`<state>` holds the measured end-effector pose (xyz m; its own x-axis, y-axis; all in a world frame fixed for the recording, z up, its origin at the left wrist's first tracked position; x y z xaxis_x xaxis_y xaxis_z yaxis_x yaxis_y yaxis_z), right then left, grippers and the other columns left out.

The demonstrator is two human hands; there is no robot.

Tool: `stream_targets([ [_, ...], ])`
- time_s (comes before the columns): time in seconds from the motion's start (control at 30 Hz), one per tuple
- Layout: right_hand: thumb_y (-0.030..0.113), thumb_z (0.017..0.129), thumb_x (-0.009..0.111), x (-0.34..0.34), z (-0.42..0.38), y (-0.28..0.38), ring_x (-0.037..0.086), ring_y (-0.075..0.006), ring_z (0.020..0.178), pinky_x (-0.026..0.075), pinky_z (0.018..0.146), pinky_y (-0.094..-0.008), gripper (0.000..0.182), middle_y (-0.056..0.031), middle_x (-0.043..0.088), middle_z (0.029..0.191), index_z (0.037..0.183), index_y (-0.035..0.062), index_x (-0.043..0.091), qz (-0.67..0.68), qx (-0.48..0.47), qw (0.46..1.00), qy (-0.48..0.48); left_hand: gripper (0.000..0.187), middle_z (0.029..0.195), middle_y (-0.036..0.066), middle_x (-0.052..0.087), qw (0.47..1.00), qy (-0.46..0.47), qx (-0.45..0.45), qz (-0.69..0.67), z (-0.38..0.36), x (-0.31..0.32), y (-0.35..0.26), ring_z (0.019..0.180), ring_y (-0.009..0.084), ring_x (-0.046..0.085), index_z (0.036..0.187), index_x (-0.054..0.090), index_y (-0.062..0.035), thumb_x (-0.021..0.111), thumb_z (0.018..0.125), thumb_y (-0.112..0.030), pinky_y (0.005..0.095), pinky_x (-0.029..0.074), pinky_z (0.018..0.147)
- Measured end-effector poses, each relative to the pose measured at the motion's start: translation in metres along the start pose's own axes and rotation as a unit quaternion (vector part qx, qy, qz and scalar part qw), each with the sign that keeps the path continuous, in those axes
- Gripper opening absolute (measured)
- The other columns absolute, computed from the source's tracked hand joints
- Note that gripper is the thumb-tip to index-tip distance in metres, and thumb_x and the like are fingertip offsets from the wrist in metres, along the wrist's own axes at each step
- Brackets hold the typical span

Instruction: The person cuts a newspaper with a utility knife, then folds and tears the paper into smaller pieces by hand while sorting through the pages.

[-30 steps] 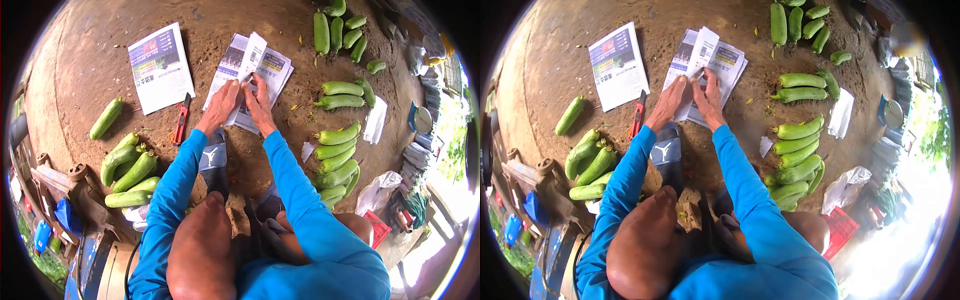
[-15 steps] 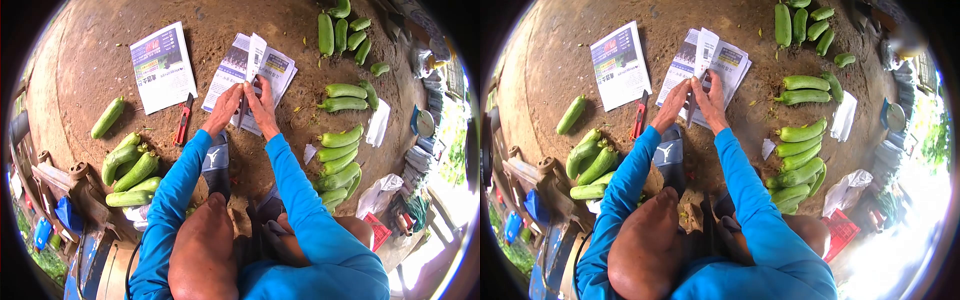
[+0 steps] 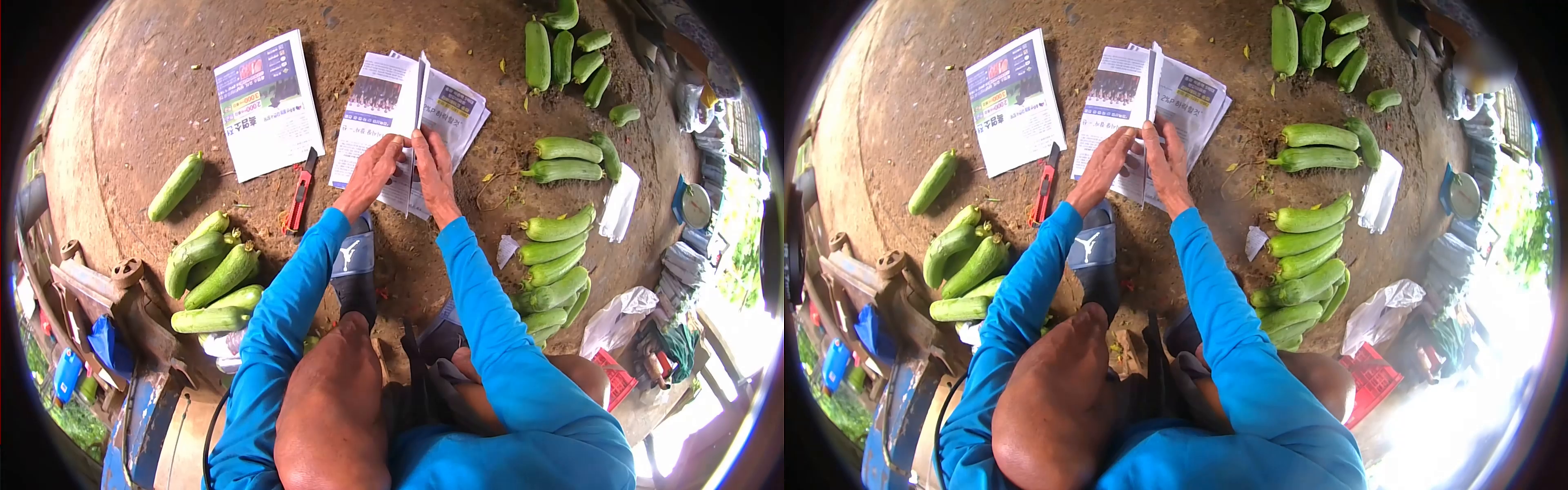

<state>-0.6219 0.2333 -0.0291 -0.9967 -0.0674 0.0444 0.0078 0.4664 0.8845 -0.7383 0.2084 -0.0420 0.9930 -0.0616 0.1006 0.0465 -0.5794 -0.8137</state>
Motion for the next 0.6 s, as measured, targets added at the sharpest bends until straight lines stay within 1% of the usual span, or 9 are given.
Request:
stream_targets([
  [0.07,0.046,0.099,0.056,0.0,-0.002,0.003,0.052,-0.0174,0.113,0.04,0.099,-0.0361,0.056,-0.0078,0.059,0.125,0.135,0.0027,0.056,0.011,0.005,1.0,-0.001,0.056,0.101,0.01,0.063,1.0,-0.012,0.001,-0.006,-0.001,-0.002,0.0,0.086,0.0183,0.06,0.129,0.058,-0.0017,0.043,0.104,-0.05,0.0308,0.049,0.072],
  [0.13,0.047,0.099,0.057,-0.001,-0.002,-0.002,0.052,-0.0179,0.113,0.04,0.099,-0.0369,0.057,-0.0078,0.059,0.125,0.134,0.0024,0.056,0.022,0.011,1.0,-0.002,0.053,0.101,0.01,0.062,1.0,0.019,0.015,0.006,0.002,0.002,0.0,0.085,0.0175,0.059,0.126,0.059,-0.0056,0.042,0.104,-0.05,0.0306,0.048,0.072],
  [0.2,0.047,0.099,0.059,-0.011,-0.002,-0.016,0.054,-0.0178,0.112,0.045,0.094,-0.0364,0.054,-0.0085,0.062,0.121,0.129,0.0031,0.06,0.06,0.048,0.996,-0.054,0.051,0.101,0.01,0.062,1.0,0.016,0.011,0.014,0.001,0.001,0.001,0.085,0.0173,0.059,0.125,0.059,-0.0072,0.041,0.104,-0.05,0.0305,0.047,0.072],
  [0.27,0.05,0.097,0.06,-0.012,0.006,-0.037,0.053,-0.0166,0.11,0.044,0.094,-0.0363,0.056,-0.0076,0.061,0.12,0.126,0.0024,0.061,0.096,0.061,0.993,-0.039,0.05,0.102,0.01,0.062,1.0,0.012,0.008,0.022,0.001,0.0,0.002,0.085,0.0171,0.059,0.125,0.059,-0.0088,0.04,0.104,-0.05,0.0304,0.046,0.072],
  [0.33,0.052,0.095,0.063,-0.01,0.007,-0.056,0.052,-0.0167,0.111,0.043,0.096,-0.0354,0.059,-0.0077,0.058,0.123,0.125,0.0015,0.061,0.202,0.116,0.971,-0.047,0.049,0.102,0.01,0.061,0.999,0.014,0.008,0.031,0.001,-0.001,0.003,0.084,0.0174,0.058,0.124,0.06,-0.0101,0.039,0.104,-0.05,0.0304,0.045,0.073],
  [0.47,0.053,0.092,0.066,-0.008,0.005,-0.057,0.052,-0.0168,0.111,0.042,0.095,-0.0351,0.062,-0.0083,0.056,0.125,0.125,0.0017,0.06,0.213,0.115,0.97,-0.028,0.048,0.102,0.01,0.061,0.999,0.022,-0.006,0.041,0.002,-0.001,0.006,0.084,0.0176,0.057,0.123,0.059,-0.0095,0.04,0.104,-0.048,0.0314,0.045,0.073],
  [0.53,0.053,0.092,0.065,-0.012,0.006,-0.056,0.052,-0.0161,0.11,0.044,0.092,-0.0348,0.06,-0.0091,0.056,0.124,0.124,0.0026,0.061,0.149,0.105,0.982,-0.048,0.047,0.102,0.01,0.061,0.998,0.027,-0.019,0.055,0.002,0.0,0.01,0.085,0.0176,0.057,0.124,0.059,-0.0095,0.04,0.103,-0.048,0.0315,0.045,0.073],
  [0.57,0.053,0.092,0.065,-0.01,0.005,-0.056,0.052,-0.0161,0.11,0.044,0.092,-0.0348,0.06,-0.0091,0.056,0.124,0.124,0.0026,0.061,0.149,0.105,0.982,-0.047,0.047,0.102,0.01,0.061,0.998,0.026,-0.018,0.054,0.002,0.0,0.011,0.085,0.0176,0.057,0.124,0.059,-0.0095,0.04,0.103,-0.048,0.0315,0.045,0.073],
  [0.6,0.05,0.092,0.066,-0.011,0.003,-0.053,0.053,-0.0161,0.107,0.045,0.09,-0.034,0.056,-0.009,0.058,0.12,0.122,0.002,0.061,0.138,0.096,0.984,-0.062,0.048,0.102,0.01,0.061,0.998,0.029,-0.01,0.052,0.001,0.0,0.01,0.086,0.0177,0.057,0.124,0.059,-0.0095,0.041,0.103,-0.049,0.0319,0.046,0.073],
])
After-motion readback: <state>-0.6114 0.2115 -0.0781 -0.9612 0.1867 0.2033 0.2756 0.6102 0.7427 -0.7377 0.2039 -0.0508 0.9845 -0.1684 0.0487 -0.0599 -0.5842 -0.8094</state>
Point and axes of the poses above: each hand's wrist, its own z-axis towards the middle knuckle, its own x-axis out of the palm, y = z × x, the point moved 10 cm from there along z, towards the middle knuckle
